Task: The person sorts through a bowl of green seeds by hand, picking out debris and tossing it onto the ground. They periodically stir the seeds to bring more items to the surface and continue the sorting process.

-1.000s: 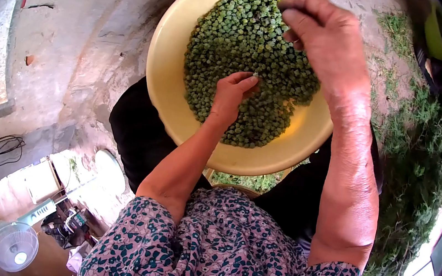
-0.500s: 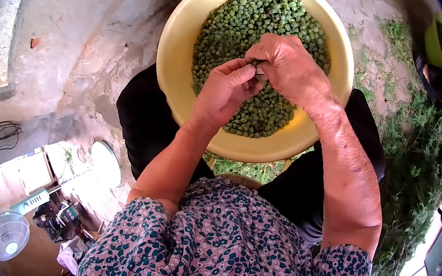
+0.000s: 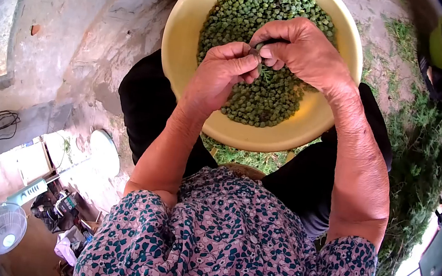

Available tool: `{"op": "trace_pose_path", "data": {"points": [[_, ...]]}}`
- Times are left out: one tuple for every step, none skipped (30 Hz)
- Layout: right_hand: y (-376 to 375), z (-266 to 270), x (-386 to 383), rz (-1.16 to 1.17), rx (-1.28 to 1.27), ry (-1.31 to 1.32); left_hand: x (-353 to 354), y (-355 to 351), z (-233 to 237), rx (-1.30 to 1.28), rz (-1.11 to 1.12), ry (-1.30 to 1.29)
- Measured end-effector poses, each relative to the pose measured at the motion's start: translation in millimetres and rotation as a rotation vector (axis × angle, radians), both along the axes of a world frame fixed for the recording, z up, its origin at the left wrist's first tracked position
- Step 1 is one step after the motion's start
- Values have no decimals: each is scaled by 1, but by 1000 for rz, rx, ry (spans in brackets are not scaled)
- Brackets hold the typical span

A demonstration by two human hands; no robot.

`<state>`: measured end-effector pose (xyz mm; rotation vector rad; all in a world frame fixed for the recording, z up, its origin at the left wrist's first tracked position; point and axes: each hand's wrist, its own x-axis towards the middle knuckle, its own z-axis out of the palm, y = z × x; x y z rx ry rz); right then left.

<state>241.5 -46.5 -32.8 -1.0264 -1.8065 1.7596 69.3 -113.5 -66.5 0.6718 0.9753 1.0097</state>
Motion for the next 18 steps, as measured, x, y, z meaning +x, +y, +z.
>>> {"op": "trace_pose_path", "data": {"points": [[-2, 0, 0, 4, 2, 1, -3, -1, 1, 23, -38, 19], [-5, 0, -1, -18, 23, -4, -6, -2, 2, 25, -35, 20], [-6, 0, -1, -40, 44, -9, -10, -3, 2, 33, -2, 120], [-5, -1, -1, 36, 169, -99, -16, -5, 3, 40, 33, 220], [-8, -5, -2, 88, 210, -196, -22, -7, 5, 42, 39, 224], [-11, -8, -4, 155, 194, -211, -29, -9, 7, 34, 71, 324], [-15, -8, -5, 222, 178, -226, -37, -11, 9, 24, 103, 424], [-18, -5, -5, 313, 230, -299, -44, -16, 9, 24, 113, 413], [-22, -7, -6, 317, 228, -295, -48, -22, 13, 20, 117, 416], [-26, -11, -7, 338, 294, -362, -51, -31, 20, 12, -4, 528], [-30, -14, -7, 358, 363, -428, -51, -40, 25, 5, -126, 640], [-31, -16, -7, 347, 406, -449, -45, -50, 28, 44, -184, 641], [-31, -16, -7, 351, 408, -446, -39, -63, 27, -8, -263, 650], [-30, -16, -7, 304, 500, -426, -33, -76, 26, 15, -380, 685], [-29, -16, -7, 256, 591, -407, -27, -88, 18, 128, -488, 641], [-27, -17, -6, 258, 593, -407, -21, -101, 12, 198, -583, 661], [-25, -17, -6, 197, 632, -386, -14, -110, 7, 236, -659, 679], [-24, -17, -6, 136, 670, -364, -8, -120, -5, 345, -742, 836]]}}
